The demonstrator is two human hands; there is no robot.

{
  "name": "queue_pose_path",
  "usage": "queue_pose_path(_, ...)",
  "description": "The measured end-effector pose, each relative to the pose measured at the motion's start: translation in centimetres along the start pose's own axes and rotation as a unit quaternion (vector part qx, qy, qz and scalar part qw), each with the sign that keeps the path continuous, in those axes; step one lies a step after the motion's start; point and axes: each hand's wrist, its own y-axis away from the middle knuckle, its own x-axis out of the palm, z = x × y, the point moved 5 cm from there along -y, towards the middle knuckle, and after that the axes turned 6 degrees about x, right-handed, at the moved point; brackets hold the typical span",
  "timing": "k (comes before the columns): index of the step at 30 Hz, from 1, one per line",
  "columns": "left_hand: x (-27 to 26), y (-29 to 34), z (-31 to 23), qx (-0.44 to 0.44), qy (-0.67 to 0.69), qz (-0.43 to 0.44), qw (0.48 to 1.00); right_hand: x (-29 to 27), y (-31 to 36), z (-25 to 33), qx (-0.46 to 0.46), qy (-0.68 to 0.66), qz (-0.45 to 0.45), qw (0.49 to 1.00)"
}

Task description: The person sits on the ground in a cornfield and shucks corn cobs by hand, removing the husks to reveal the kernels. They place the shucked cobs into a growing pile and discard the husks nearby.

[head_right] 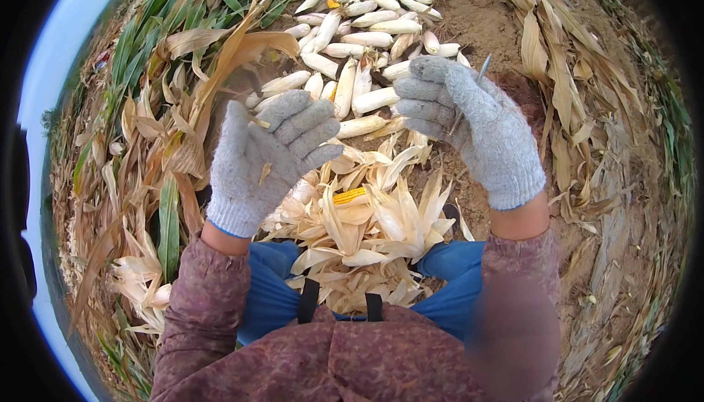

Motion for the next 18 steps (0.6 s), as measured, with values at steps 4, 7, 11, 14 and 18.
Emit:
queue_pose_path(4, -0.4, -0.2, 0.1, -0.006, -0.046, -0.033, 0.998, 1.1, -0.3, -0.9, 0.030, -0.015, 0.028, 0.999)
queue_pose_path(7, -1.4, -0.6, 0.5, -0.025, -0.070, -0.011, 0.997, 1.2, -0.6, -1.6, 0.044, -0.006, 0.013, 0.999)
queue_pose_path(11, -0.4, -0.6, -1.9, 0.089, -0.712, 0.030, 0.696, 0.4, -0.5, -1.6, 0.000, 0.062, -0.008, 0.998)
queue_pose_path(14, -0.7, 0.1, -3.0, 0.101, -0.679, -0.021, 0.727, 0.6, 0.0, -1.0, -0.016, 0.210, 0.012, 0.978)
queue_pose_path(18, 2.1, 3.7, -6.1, 0.249, -0.536, -0.057, 0.804, 1.4, -1.2, -1.7, -0.134, 0.478, 0.001, 0.868)
